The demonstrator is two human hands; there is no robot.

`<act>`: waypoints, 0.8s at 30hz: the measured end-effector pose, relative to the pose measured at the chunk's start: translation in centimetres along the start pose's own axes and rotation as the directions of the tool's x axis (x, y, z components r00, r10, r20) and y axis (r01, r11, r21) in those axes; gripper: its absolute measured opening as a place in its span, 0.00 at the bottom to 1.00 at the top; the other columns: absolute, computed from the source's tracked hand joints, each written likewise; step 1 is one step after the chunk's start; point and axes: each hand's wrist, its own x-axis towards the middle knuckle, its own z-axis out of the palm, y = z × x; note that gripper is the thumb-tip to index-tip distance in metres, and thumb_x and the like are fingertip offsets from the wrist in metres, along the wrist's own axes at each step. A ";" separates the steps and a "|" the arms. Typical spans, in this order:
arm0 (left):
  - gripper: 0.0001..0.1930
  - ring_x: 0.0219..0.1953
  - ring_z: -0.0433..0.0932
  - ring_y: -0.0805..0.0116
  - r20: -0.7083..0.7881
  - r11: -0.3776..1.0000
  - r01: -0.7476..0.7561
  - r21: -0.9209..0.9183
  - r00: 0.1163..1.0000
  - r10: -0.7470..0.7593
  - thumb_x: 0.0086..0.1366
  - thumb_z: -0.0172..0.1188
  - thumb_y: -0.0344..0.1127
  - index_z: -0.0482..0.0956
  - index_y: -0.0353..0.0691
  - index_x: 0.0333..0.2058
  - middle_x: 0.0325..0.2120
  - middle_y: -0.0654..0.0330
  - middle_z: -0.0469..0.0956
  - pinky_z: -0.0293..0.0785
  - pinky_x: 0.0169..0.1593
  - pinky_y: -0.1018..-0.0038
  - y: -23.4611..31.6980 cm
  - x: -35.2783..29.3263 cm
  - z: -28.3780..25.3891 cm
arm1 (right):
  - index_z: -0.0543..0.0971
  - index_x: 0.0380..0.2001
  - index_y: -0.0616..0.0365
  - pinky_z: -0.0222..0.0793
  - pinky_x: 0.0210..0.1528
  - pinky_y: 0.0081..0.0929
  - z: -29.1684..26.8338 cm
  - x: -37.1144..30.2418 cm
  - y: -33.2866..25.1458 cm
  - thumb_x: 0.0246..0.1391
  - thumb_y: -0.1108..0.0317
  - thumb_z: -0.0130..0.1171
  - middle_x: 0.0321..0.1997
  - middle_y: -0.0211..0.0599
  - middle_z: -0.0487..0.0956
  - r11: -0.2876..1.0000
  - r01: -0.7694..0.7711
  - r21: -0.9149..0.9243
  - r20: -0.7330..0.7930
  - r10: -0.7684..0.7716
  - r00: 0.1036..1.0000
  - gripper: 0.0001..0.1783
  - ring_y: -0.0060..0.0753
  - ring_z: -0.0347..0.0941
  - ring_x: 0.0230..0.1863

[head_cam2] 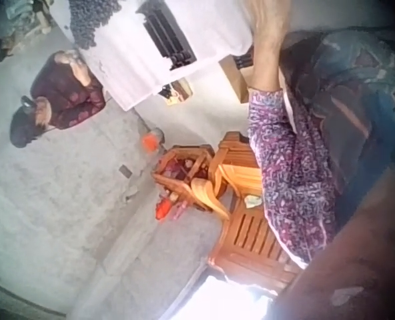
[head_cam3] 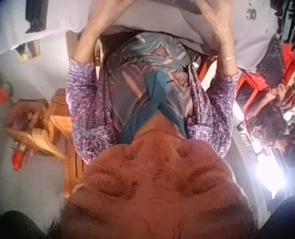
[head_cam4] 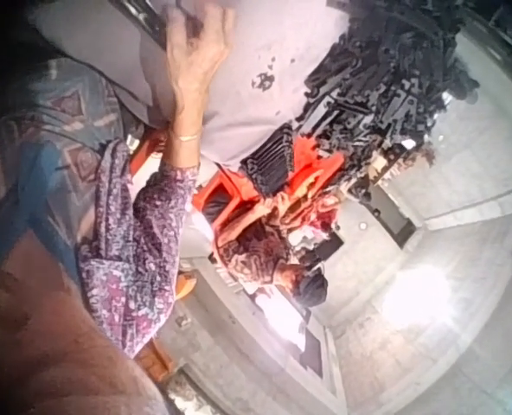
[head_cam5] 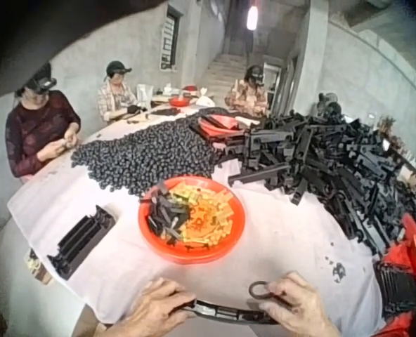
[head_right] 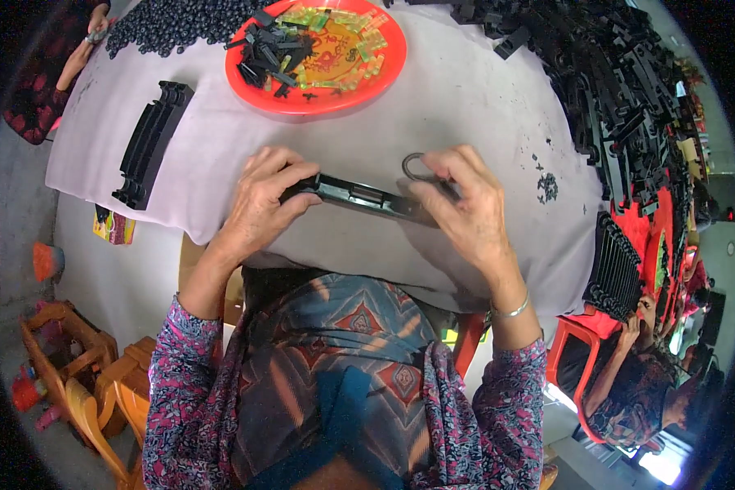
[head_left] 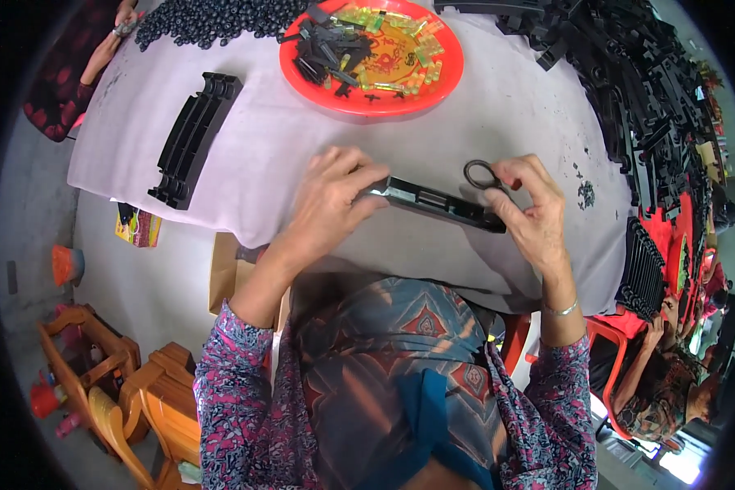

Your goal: The person assembles various plastic and rubber components into a plastic housing by hand, using a small lever tool for leverage to fit the parts together.

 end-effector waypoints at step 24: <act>0.18 0.43 0.72 0.56 0.019 0.998 0.031 -0.047 0.999 -0.031 0.48 0.71 0.30 0.81 0.39 0.40 0.36 0.59 0.75 0.66 0.49 0.64 0.4 0.5 -0.4 | 0.77 0.29 0.60 0.70 0.35 0.32 8.9 16.8 2.8 0.45 0.74 0.61 0.23 0.38 0.75 0.940 0.295 -0.170 0.255 -0.247 0.935 0.06 0.37 0.73 0.27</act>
